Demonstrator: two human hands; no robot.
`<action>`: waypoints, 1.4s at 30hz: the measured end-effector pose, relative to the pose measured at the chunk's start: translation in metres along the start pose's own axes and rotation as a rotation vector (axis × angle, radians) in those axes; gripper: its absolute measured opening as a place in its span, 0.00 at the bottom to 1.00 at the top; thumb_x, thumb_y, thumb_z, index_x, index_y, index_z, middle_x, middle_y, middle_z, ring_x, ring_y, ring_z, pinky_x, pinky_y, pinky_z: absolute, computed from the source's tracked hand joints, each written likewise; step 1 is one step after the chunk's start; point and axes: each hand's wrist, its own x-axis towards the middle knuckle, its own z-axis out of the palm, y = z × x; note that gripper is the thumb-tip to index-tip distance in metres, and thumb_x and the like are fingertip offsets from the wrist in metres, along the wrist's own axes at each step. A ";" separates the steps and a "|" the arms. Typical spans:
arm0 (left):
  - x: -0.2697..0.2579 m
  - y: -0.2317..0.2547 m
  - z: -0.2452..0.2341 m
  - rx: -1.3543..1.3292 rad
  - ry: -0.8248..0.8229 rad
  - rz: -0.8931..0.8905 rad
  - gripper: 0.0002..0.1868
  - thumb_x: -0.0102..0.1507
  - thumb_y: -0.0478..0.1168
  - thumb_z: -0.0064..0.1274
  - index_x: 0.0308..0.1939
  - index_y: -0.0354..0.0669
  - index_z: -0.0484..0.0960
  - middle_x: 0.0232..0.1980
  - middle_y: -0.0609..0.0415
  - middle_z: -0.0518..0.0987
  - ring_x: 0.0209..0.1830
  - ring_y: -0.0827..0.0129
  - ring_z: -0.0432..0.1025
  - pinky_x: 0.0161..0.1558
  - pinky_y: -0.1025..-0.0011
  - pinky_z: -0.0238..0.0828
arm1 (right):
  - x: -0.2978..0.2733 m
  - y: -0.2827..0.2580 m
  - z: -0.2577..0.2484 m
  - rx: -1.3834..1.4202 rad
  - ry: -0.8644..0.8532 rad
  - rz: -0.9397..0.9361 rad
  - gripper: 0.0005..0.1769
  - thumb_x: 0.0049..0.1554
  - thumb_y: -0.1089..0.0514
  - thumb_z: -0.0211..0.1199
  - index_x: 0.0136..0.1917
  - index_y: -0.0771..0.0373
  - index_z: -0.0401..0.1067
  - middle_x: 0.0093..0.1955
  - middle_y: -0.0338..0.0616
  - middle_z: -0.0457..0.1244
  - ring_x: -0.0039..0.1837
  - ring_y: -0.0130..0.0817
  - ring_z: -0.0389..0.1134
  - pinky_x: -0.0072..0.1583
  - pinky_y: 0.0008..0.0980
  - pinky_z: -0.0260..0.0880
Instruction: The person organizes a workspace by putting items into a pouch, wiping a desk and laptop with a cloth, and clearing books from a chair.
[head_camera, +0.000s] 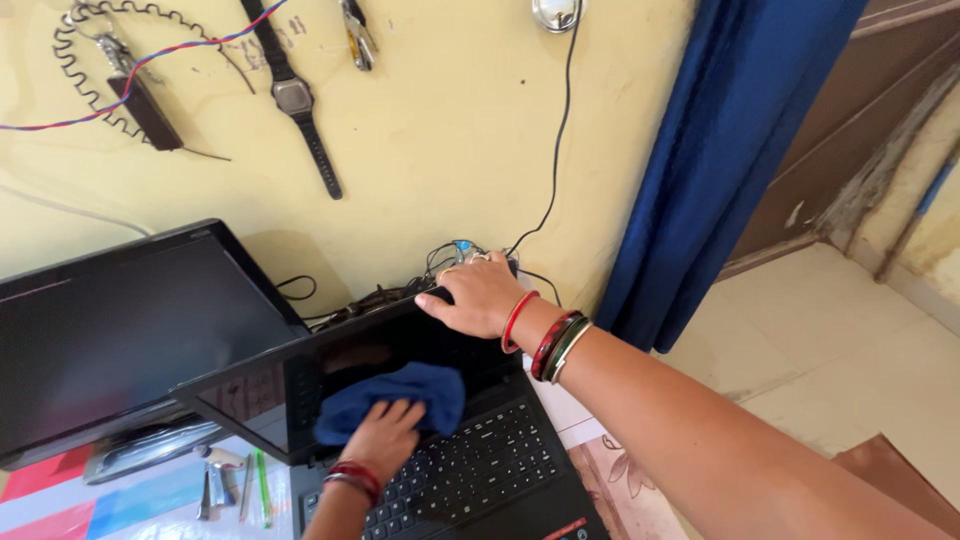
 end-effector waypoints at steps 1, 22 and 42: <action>-0.015 -0.004 0.002 0.017 -0.132 -0.037 0.10 0.61 0.38 0.51 0.41 0.44 0.87 0.68 0.54 0.67 0.67 0.60 0.60 0.63 0.61 0.55 | 0.000 0.001 0.002 -0.006 0.013 -0.003 0.34 0.60 0.31 0.46 0.46 0.61 0.77 0.47 0.53 0.70 0.58 0.50 0.69 0.64 0.55 0.55; 0.016 0.024 -0.191 0.046 0.931 -0.765 0.35 0.55 0.33 0.52 0.69 0.52 0.76 0.70 0.46 0.73 0.49 0.58 0.70 0.45 0.60 0.64 | 0.007 -0.043 0.014 0.243 0.037 -0.034 0.39 0.68 0.35 0.27 0.49 0.59 0.76 0.46 0.55 0.71 0.58 0.52 0.69 0.71 0.58 0.49; -0.079 -0.060 0.073 -0.424 1.167 -1.578 0.26 0.55 0.29 0.57 0.58 0.27 0.74 0.56 0.33 0.75 0.59 0.39 0.69 0.63 0.48 0.65 | 0.008 -0.042 0.036 0.093 0.165 -0.105 0.14 0.60 0.48 0.53 0.52 0.52 0.76 0.51 0.39 0.70 0.62 0.41 0.65 0.67 0.55 0.48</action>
